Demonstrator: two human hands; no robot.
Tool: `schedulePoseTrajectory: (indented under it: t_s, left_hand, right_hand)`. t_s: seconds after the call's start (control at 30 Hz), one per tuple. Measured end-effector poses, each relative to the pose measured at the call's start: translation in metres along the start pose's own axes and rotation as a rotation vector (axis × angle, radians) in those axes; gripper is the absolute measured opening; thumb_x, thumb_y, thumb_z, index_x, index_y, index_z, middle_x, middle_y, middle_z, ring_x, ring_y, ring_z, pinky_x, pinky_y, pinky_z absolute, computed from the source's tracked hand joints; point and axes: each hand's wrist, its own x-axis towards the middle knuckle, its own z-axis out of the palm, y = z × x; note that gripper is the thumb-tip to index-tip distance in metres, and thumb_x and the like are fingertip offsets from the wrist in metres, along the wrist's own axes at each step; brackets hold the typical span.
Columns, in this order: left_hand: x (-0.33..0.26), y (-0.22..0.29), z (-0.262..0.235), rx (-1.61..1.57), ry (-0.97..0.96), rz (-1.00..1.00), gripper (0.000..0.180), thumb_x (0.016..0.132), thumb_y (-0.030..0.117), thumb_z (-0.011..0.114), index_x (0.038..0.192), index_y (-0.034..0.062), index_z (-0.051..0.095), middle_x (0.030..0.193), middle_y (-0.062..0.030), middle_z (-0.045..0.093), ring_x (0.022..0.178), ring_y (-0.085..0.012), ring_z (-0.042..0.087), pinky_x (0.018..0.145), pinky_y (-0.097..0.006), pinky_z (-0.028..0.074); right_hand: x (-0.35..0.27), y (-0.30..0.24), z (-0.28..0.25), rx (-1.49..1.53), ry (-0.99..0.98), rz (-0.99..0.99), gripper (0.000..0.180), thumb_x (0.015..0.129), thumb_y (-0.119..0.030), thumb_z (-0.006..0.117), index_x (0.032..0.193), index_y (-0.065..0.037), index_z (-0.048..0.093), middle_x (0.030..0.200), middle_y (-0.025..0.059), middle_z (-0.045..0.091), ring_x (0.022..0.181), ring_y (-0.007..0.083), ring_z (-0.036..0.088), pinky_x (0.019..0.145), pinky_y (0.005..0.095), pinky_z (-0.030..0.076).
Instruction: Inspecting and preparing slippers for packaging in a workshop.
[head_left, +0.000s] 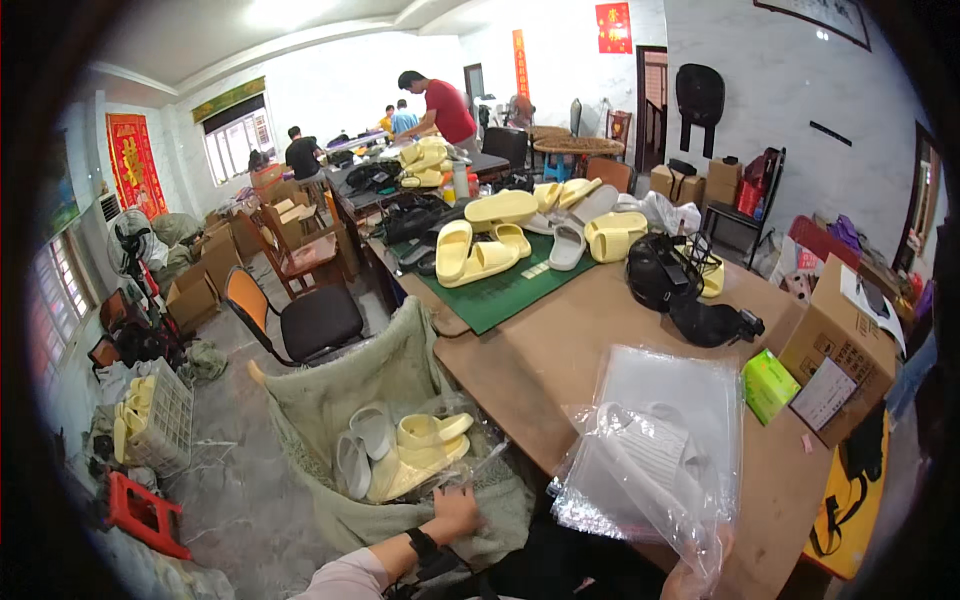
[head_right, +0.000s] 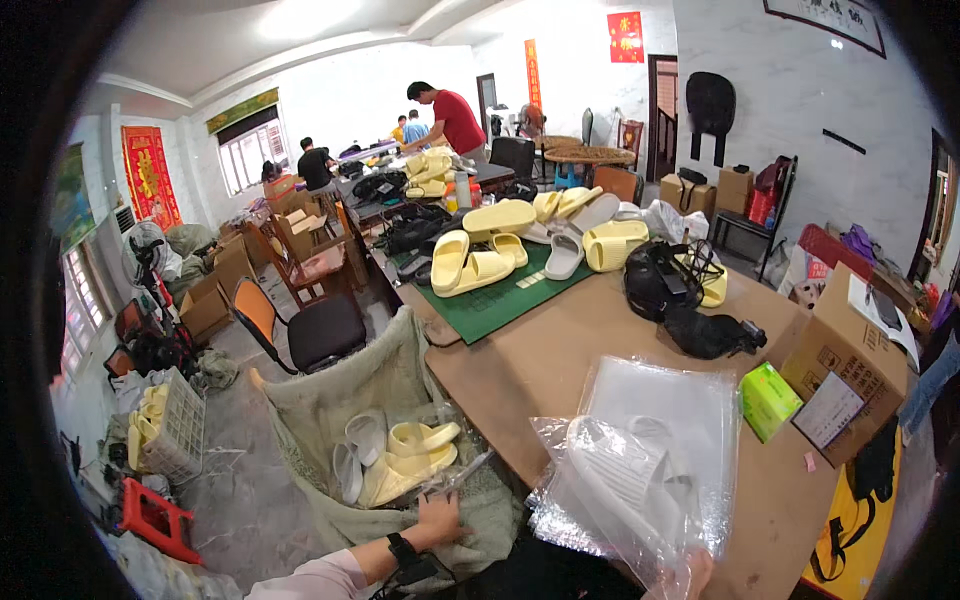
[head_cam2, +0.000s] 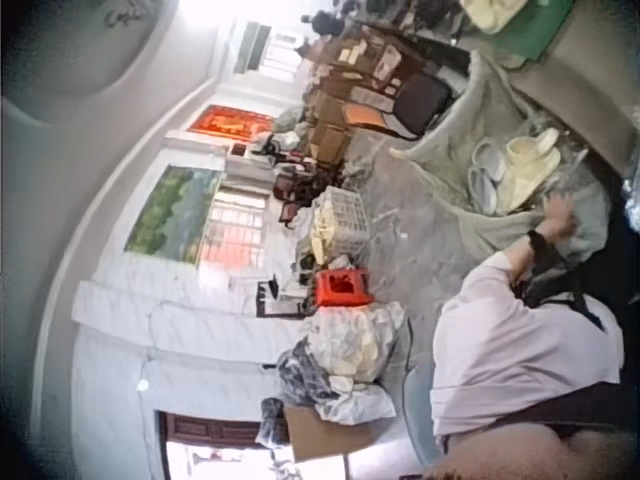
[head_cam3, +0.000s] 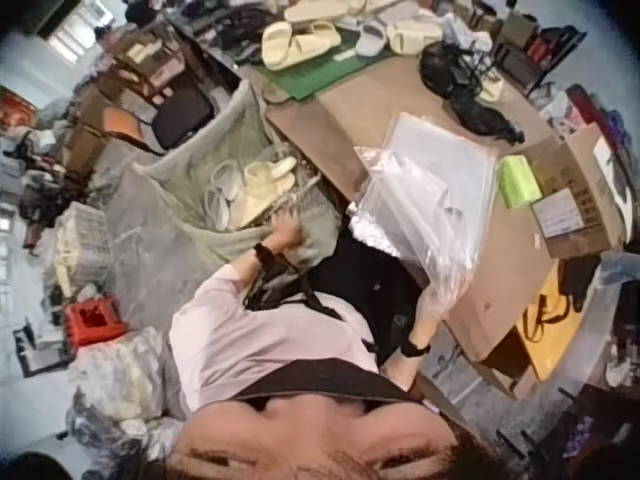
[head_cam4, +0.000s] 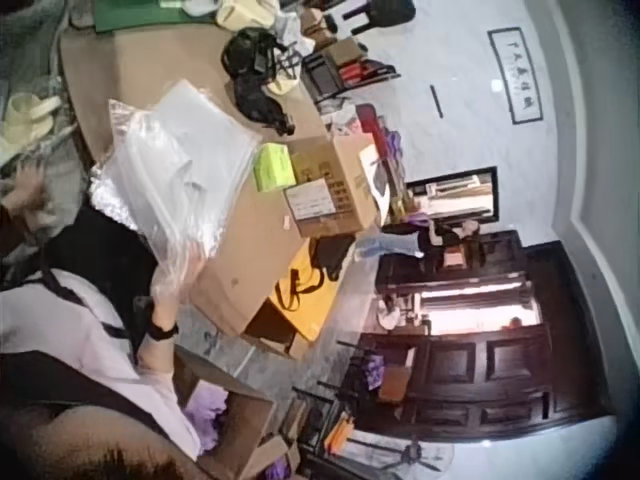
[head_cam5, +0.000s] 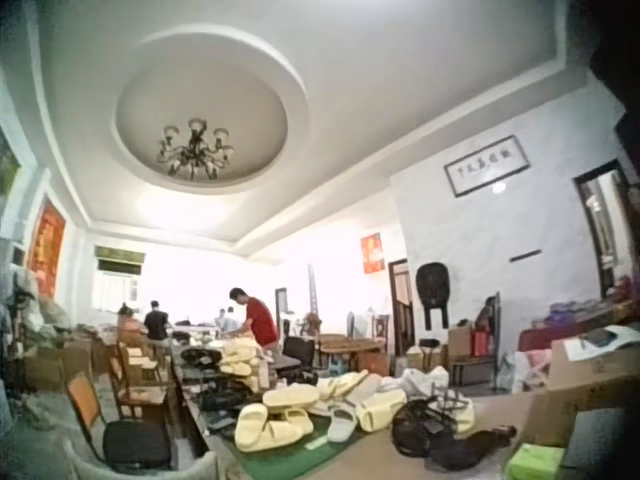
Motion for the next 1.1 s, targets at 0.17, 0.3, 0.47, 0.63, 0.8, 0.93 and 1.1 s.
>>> schedulePoseTrajectory:
  t_s: [0.17,0.3,0.47,0.63,0.8,0.93,1.1]
  left_hand:
    - [0.016,-0.020,0.008,0.077,-0.280,0.046,0.043,0.076,0.028,0.063,0.114,0.0064,0.059,0.108,-0.0173,0.061,0.102,-0.0340,0.055,0.094,-0.053,0.032]
    - [0.009,-0.020,0.009,0.042,0.002,0.195,0.029,0.076,0.013,0.054,0.102,0.0036,0.062,0.098,-0.0187,0.063,0.092,-0.0338,0.059,0.087,-0.050,0.039]
    - [-0.015,-0.001,-0.005,-0.741,-0.401,0.406,0.034,0.086,0.018,0.049,0.113,-0.0034,0.049,0.096,-0.0258,0.058,0.091,-0.0363,0.057,0.078,-0.043,0.044]
    - [-0.065,0.014,-0.037,-0.793,-0.669,0.511,0.044,0.094,0.022,0.048,0.126,-0.0057,0.035,0.101,-0.0241,0.056,0.093,-0.0309,0.055,0.080,-0.039,0.042]
    - [-0.073,0.020,-0.005,-0.648,-0.241,0.713,0.051,0.085,0.015,0.048,0.123,-0.0162,0.031,0.082,-0.0281,0.059,0.083,-0.0446,0.058,0.069,-0.046,0.046]
    - [-0.087,0.040,-0.033,-0.451,-0.200,0.613,0.058,0.090,0.024,0.046,0.133,-0.0110,0.027,0.094,-0.0242,0.061,0.093,-0.0381,0.059,0.078,-0.042,0.046]
    - [-0.133,0.036,-0.125,-0.846,-0.315,0.425,0.040,0.088,0.035,0.060,0.114,0.0050,0.060,0.109,-0.0143,0.063,0.102,-0.0285,0.056,0.089,-0.036,0.043]
  right_hand:
    - [0.011,-0.029,-0.012,0.119,0.046,0.057,0.036,0.091,-0.011,0.052,0.124,0.004,0.050,0.127,0.0233,0.050,0.122,0.0412,0.042,0.102,0.0471,0.032]
    - [0.014,-0.034,-0.016,-0.020,-0.055,0.030,0.034,0.090,-0.010,0.053,0.121,0.004,0.052,0.122,0.0231,0.054,0.117,0.0410,0.046,0.099,0.0471,0.035]
    - [0.024,-0.039,-0.009,0.165,-0.119,-0.094,0.029,0.090,-0.011,0.053,0.115,0.004,0.053,0.114,0.0214,0.056,0.110,0.0395,0.050,0.095,0.0471,0.039]
    - [0.017,-0.019,0.016,0.133,-0.202,-0.404,0.022,0.089,-0.012,0.054,0.107,0.000,0.056,0.104,0.0159,0.059,0.103,0.0364,0.052,0.090,0.0475,0.041]
    - [0.026,-0.039,0.031,0.338,-0.182,-0.506,0.025,0.083,-0.011,0.059,0.107,-0.004,0.058,0.108,0.0106,0.060,0.106,0.0340,0.053,0.095,0.0451,0.040]
    - [0.034,-0.066,0.029,0.207,-0.264,-0.583,0.027,0.083,-0.007,0.059,0.109,-0.003,0.055,0.111,0.0120,0.059,0.108,0.0346,0.053,0.097,0.0476,0.039]
    - [0.043,-0.110,0.017,0.234,-0.411,-0.628,0.028,0.083,0.002,0.053,0.111,-0.001,0.054,0.113,0.0137,0.058,0.110,0.0357,0.052,0.100,0.0502,0.036]
